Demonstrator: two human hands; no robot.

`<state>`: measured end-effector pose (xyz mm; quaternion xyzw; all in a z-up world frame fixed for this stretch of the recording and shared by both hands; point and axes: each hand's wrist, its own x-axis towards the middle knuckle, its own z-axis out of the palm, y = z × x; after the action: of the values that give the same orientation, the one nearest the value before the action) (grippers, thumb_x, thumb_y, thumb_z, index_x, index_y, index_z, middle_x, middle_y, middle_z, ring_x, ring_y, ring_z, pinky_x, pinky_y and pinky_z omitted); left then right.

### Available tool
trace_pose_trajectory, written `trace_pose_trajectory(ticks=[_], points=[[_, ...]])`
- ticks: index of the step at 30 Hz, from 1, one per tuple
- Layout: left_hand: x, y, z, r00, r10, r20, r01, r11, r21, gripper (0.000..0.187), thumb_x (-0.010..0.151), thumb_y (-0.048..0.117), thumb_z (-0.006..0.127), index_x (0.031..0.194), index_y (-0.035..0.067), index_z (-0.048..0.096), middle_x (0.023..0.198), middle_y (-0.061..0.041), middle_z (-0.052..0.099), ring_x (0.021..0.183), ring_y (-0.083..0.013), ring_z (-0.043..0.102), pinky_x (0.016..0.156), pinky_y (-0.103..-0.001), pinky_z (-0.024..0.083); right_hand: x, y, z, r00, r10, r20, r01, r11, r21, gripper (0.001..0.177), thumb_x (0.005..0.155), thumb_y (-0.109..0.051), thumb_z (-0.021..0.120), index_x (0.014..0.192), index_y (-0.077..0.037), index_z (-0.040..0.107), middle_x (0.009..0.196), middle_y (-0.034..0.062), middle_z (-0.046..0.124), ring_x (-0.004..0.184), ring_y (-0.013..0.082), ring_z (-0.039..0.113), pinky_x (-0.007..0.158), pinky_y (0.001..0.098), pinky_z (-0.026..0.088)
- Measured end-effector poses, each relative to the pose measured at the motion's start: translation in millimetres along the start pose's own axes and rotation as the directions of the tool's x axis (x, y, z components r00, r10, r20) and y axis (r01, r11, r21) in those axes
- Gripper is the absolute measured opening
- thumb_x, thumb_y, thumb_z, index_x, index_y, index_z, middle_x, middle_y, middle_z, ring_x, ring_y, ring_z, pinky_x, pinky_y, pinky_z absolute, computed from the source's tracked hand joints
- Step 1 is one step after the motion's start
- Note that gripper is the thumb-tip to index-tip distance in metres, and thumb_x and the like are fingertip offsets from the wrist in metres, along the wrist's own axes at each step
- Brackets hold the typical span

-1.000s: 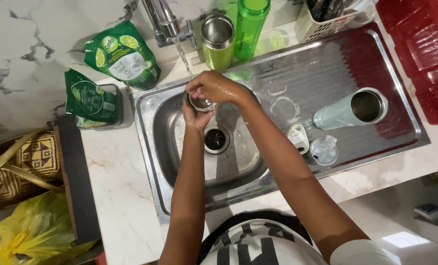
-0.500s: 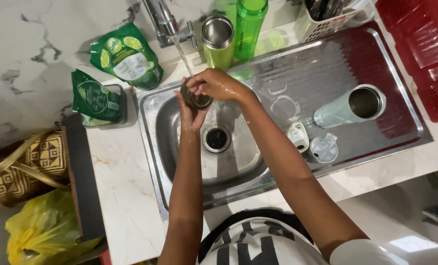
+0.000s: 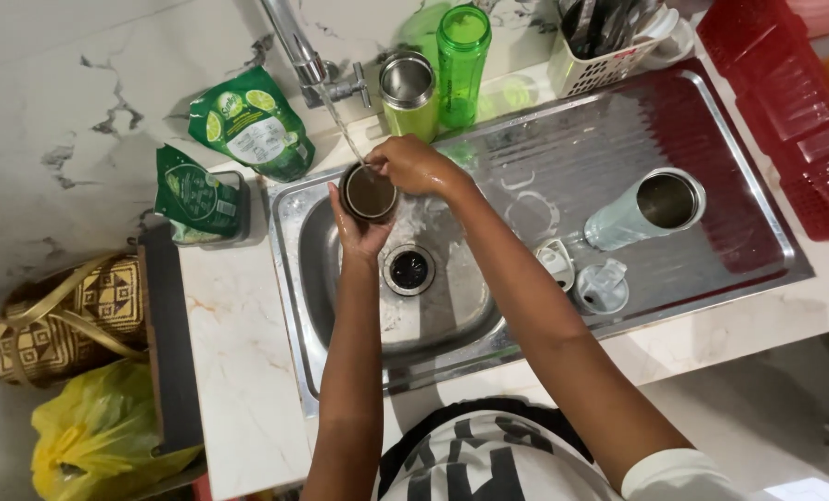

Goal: Wash multiple water containers in a sink and then wipe down the kitchen counter and sink area with a cloth.

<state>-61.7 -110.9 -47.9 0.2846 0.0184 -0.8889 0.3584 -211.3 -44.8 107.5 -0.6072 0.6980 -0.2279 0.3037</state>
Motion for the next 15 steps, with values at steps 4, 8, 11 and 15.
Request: trace_pose_trajectory(ticks=[4, 8, 11, 15], points=[[-12.2, 0.0, 15.3, 0.999, 0.043, 0.007, -0.043, 0.999, -0.026, 0.07, 0.078, 0.067, 0.076, 0.117, 0.009, 0.069, 0.117, -0.019, 0.071, 0.109, -0.0391, 0.07, 0.096, -0.063, 0.056, -14.5, -20.6, -21.0, 0.985, -0.164, 0.052, 0.157, 0.982, 0.106, 0.033, 0.093, -0.002, 0.057, 0.121, -0.012, 0.072, 0.107, 0.0126, 0.078, 0.107, 0.0278, 0.073, 0.093, 0.0402, 0.059], [-9.9, -6.7, -0.4, 0.998, 0.007, -0.07, -0.013, 0.997, -0.079, 0.049, 0.087, 0.05, 0.075, 0.112, 0.008, 0.069, 0.113, -0.018, 0.071, 0.107, -0.0385, 0.069, 0.097, -0.061, 0.056, -10.7, -9.2, -13.2, 0.974, -0.225, 0.038, 0.196, 0.912, 0.361, 0.039, 0.093, 0.008, 0.049, 0.127, -0.001, 0.067, 0.117, 0.0248, 0.073, 0.11, 0.0324, 0.072, 0.092, 0.0413, 0.06], [-40.0, -18.2, 27.2, 0.99, 0.14, 0.007, -0.14, 0.979, 0.146, 0.037, 0.09, 0.034, 0.077, 0.118, 0.012, 0.068, 0.118, -0.013, 0.069, 0.117, -0.0309, 0.065, 0.106, -0.055, 0.051, -11.7, -21.2, -21.2, 0.96, -0.268, 0.075, 0.219, 0.894, 0.39, 0.04, 0.092, 0.011, 0.05, 0.129, 0.003, 0.065, 0.118, 0.0287, 0.071, 0.111, 0.0346, 0.071, 0.092, 0.0414, 0.061], [-79.5, -31.9, 50.1, 0.921, 0.379, 0.09, -0.363, 0.753, 0.549, 0.042, 0.102, 0.039, 0.066, 0.12, 0.002, 0.071, 0.123, -0.014, 0.069, 0.12, -0.0212, 0.061, 0.108, -0.049, 0.051, 2.8, -5.2, -1.0, 0.971, -0.234, 0.058, 0.206, 0.931, 0.302, 0.035, 0.096, 0.002, 0.059, 0.129, -0.005, 0.069, 0.114, 0.0193, 0.075, 0.106, 0.0321, 0.073, 0.086, 0.0382, 0.062]])
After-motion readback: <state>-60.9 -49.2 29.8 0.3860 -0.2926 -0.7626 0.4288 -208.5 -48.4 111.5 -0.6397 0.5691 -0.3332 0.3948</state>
